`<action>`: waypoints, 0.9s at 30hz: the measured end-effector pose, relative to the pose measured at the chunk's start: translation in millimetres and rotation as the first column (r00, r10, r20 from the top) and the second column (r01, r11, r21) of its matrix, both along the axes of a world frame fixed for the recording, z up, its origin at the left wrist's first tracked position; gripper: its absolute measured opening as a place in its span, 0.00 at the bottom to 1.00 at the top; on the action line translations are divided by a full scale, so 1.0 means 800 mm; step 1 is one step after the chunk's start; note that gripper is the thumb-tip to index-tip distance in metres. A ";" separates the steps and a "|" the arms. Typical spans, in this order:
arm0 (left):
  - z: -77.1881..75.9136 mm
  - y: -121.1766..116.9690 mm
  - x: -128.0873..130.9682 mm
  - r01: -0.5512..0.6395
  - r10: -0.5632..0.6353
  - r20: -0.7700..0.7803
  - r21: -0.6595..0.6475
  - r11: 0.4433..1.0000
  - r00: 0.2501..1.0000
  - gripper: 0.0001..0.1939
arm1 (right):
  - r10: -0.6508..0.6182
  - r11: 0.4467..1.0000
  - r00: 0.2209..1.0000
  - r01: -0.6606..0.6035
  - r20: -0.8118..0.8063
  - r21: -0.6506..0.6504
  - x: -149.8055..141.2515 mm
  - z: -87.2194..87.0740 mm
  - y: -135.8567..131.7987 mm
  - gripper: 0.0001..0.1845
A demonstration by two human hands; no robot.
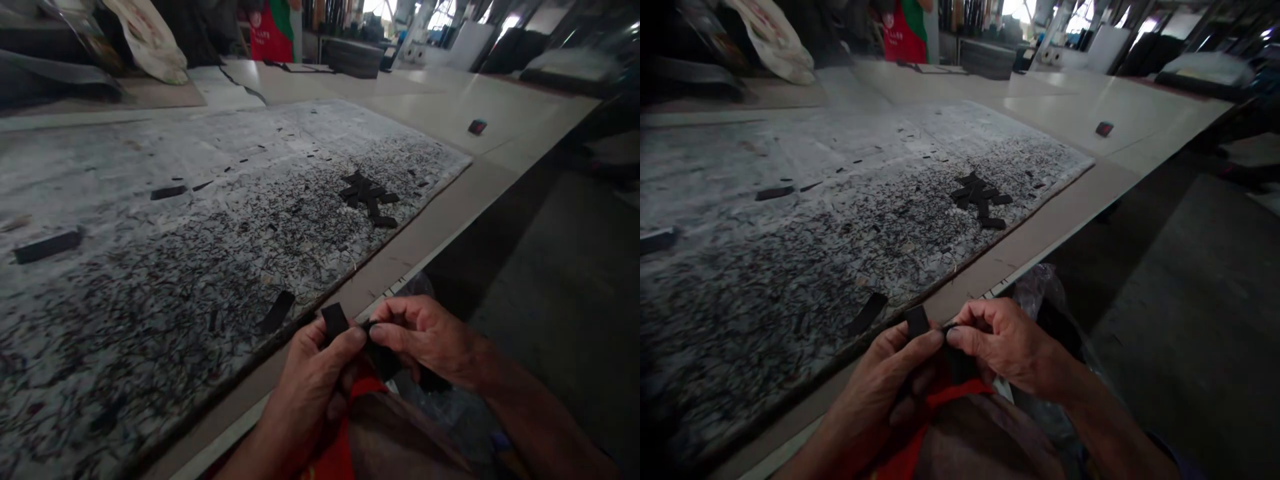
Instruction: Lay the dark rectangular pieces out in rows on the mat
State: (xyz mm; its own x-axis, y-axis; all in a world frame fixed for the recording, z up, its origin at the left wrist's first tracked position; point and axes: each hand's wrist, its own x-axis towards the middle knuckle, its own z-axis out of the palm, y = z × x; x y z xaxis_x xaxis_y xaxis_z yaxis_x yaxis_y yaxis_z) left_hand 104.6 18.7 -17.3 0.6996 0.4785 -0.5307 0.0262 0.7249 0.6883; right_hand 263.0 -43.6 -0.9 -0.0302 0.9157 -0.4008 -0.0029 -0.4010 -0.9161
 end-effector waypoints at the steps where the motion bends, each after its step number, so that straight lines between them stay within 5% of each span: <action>1: 0.000 0.001 0.000 -0.010 0.010 0.007 -0.007 1.000 1.000 0.11 | -0.006 1.000 1.000 0.006 -0.015 -0.003 0.000 0.000 0.000 0.13; 17: 0.003 0.008 -0.002 -0.042 0.042 0.028 0.010 0.999 0.999 0.09 | -0.033 0.998 0.999 0.034 0.036 -0.048 -0.010 0.004 -0.001 0.16; 27: 0.006 0.009 -0.007 -0.056 0.067 0.112 -0.100 0.993 0.991 0.08 | -0.069 0.996 0.997 0.071 0.038 -0.057 -0.013 0.007 0.000 0.15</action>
State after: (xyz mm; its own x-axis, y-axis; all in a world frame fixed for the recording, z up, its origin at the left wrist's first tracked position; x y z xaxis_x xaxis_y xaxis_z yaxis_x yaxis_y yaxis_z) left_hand 99.2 25.9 -12.8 0.7292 0.4730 -0.4945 -0.0957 0.7860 0.6108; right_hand 252.6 -43.6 4.6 0.0484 0.8903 -0.4527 -0.0002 -0.4532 -0.8914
